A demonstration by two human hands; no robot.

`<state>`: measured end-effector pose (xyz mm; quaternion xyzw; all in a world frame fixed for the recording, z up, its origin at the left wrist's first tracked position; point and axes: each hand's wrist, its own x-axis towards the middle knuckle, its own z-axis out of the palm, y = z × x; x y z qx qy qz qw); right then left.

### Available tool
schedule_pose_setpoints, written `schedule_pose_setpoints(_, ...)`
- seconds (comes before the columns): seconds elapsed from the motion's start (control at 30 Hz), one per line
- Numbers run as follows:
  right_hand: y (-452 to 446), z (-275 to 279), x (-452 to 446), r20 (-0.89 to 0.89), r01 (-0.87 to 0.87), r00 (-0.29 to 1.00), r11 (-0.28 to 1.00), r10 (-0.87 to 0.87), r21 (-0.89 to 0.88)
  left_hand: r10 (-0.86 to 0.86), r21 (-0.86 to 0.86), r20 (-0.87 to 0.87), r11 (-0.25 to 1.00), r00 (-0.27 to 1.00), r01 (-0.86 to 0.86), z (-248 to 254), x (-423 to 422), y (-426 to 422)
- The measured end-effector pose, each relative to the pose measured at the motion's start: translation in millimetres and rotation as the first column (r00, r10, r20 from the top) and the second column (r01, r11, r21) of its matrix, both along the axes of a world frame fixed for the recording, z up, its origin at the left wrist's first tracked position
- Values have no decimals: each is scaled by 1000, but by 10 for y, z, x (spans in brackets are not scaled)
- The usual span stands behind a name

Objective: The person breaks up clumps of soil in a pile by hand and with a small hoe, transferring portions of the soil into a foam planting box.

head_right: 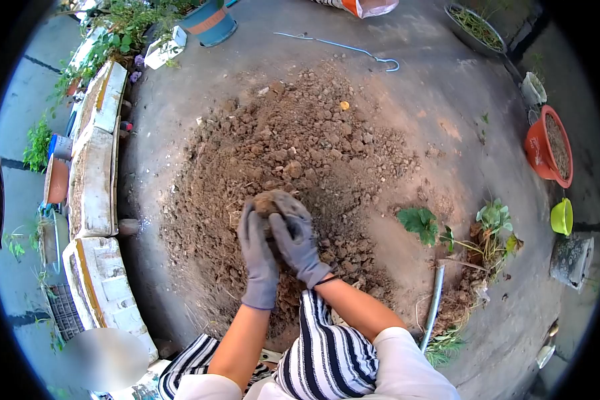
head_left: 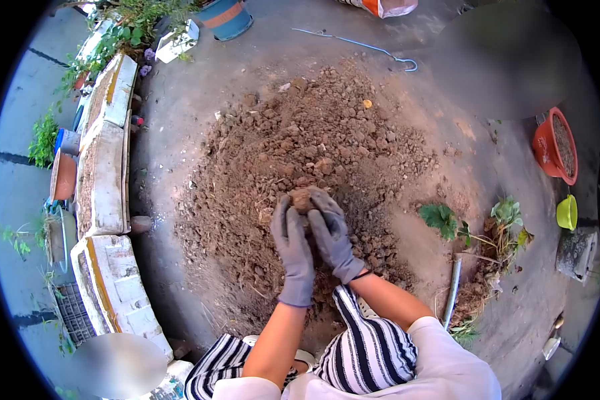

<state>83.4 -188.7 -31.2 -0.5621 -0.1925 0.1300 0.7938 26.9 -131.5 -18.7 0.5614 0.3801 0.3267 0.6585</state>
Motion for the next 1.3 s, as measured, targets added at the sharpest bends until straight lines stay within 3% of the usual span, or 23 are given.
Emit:
schedule_pose_setpoints(0.03, 130, 100, -13, 29, -6, 1000, 999, 4, 40, -21, 45, -53, 999, 998, 23, 186, -30, 95)
schedule_pose_setpoints(0.1, 371, 92, 31, 358, 48, 934, 994, -11, -96, -14, 212, -110, 977, 994, 37, 290, -134, 361)
schedule_pose_setpoints(0.2, 517, 298, 145, 377, -117, 910, 979, 173, -167, 99, 243, -162, 968, 982, -58, 352, -199, 653)
schedule_pose_setpoints(0.27, 482, 186, 530, 472, -94, 873, 992, 122, -84, 193, 178, -113, 969, 975, -171, 260, -298, 787)
schedule_pose_setpoints(0.3, 431, 88, 805, 551, -78, 832, 997, 64, 3, 227, 294, -156, 940, 961, -175, 61, -439, 916)
schedule_pose_setpoints(0.33, 242, -14, 1149, 502, 60, 865, 990, 10, -124, 268, 404, -195, 898, 944, -171, -139, -559, 1016)
schedule_pose_setpoints(0.43, -361, -566, 2190, 440, 320, 895, 791, -71, -522, 297, 542, -311, 836, 903, -88, -574, -842, 1214)
schedule_pose_setpoints(0.47, -586, -919, 2543, 475, 383, 878, 682, -59, -623, 425, 319, -153, 876, 892, -362, -699, -791, 1242)
schedule_pose_setpoints(0.5, -811, -1270, 2893, 504, 436, 863, 560, -37, -705, 454, 323, -153, 862, 878, -389, -807, -815, 1263)
schedule_pose_setpoints(0.57, -767, -1491, 3090, 708, 611, 702, 441, 81, -657, 464, 336, -124, 851, 877, -403, -1045, -876, 1306)
schedule_pose_setpoints(0.63, -603, -1453, 3117, 524, 183, 791, 695, 316, -695, 408, 569, -178, 785, 895, -245, -1230, -977, 1408)
schedule_pose_setpoints(0.67, -456, -1624, 3028, 378, 70, 807, 563, 453, -824, 374, 593, -200, 782, 906, -193, -1091, -887, 1404)
schedule_pose_setpoints(0.7, -236, -1218, 2718, 284, 58, 911, 588, 300, -807, 332, 614, -225, 778, 916, -132, -941, -782, 1399)
schedule_pose_setpoints(0.77, -127, -1090, 2522, 340, 53, 910, 747, 238, -663, 387, 416, -192, 864, 902, -282, -633, -552, 1230)
schedule_pose_setpoints(0.87, 54, -747, 2031, 418, 26, 875, 840, 243, -542, 317, 423, -341, 892, 885, -157, -315, -313, 871)
schedule_pose_setpoints(0.9, 160, -593, 1831, 230, -157, 923, 847, 309, -508, 300, 510, -441, 860, 846, -39, -193, -228, 761)
schedule_pose_setpoints(0.93, 233, -487, 1609, 368, -58, 888, 861, 275, -505, 260, 470, -354, 880, 898, -70, -190, -164, 687)
schedule_pose_setpoints(1.0, 402, -69, 1153, 183, -179, 951, 928, 248, -328, 203, 485, -258, 873, 944, -55, -153, -45, 547)
schedule_pose_setpoints(1.03, 490, -283, 1016, 227, -181, 941, 941, 250, -287, 137, 531, -285, 847, 949, 37, -35, 18, 494)
schedule_pose_setpoints(1.1, 504, -198, 783, 473, -28, 864, 954, 174, -299, 115, 347, -78, 934, 990, -82, 79, 209, 384)
schedule_pose_setpoints(1.13, 441, -124, 801, 476, -11, 865, 954, 160, -299, 115, 490, -171, 872, 979, -17, 5, 190, 474)
schedule_pose_setpoints(1.2, 342, 126, 894, 350, -279, 871, 934, 345, -225, 111, 512, -156, 859, 982, -16, 92, 130, 589)
schedule_pose_setpoints(1.3, 64, -188, 1713, 640, 21, 735, 935, 225, -353, 200, 630, -208, 776, 957, -25, 144, -186, 913)
